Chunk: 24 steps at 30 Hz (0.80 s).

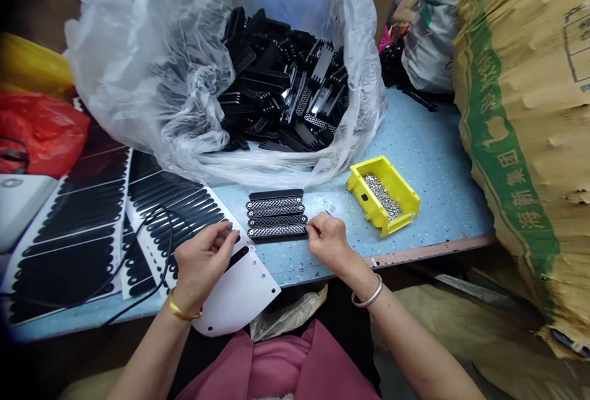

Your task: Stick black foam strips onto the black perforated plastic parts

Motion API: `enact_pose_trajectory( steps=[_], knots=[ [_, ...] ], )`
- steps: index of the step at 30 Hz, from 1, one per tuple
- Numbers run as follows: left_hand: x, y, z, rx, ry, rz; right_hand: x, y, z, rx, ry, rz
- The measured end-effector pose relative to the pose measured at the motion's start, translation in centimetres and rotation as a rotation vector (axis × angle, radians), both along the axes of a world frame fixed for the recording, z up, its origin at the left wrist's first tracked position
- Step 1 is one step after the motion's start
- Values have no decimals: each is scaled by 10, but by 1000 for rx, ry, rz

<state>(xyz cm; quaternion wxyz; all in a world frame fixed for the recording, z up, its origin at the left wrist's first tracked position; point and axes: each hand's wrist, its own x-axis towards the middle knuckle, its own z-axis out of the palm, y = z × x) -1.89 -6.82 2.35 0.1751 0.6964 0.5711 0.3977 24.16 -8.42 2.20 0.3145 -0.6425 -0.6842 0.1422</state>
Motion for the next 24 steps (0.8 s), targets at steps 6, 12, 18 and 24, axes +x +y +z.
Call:
enact_pose_trajectory(
  steps=[6,12,18,24],
  knots=[
    [12,2,-2,-359,-232,-62,3,7,2,-111,46,-26],
    [24,8,-4,-638,-479,-54,4,12,4,-433,531,-156],
    [27,12,2,-731,-596,-21,5,21,13,-624,753,-167],
    [28,15,6,-775,-623,0,4,27,20,-762,781,-94]
  ],
)
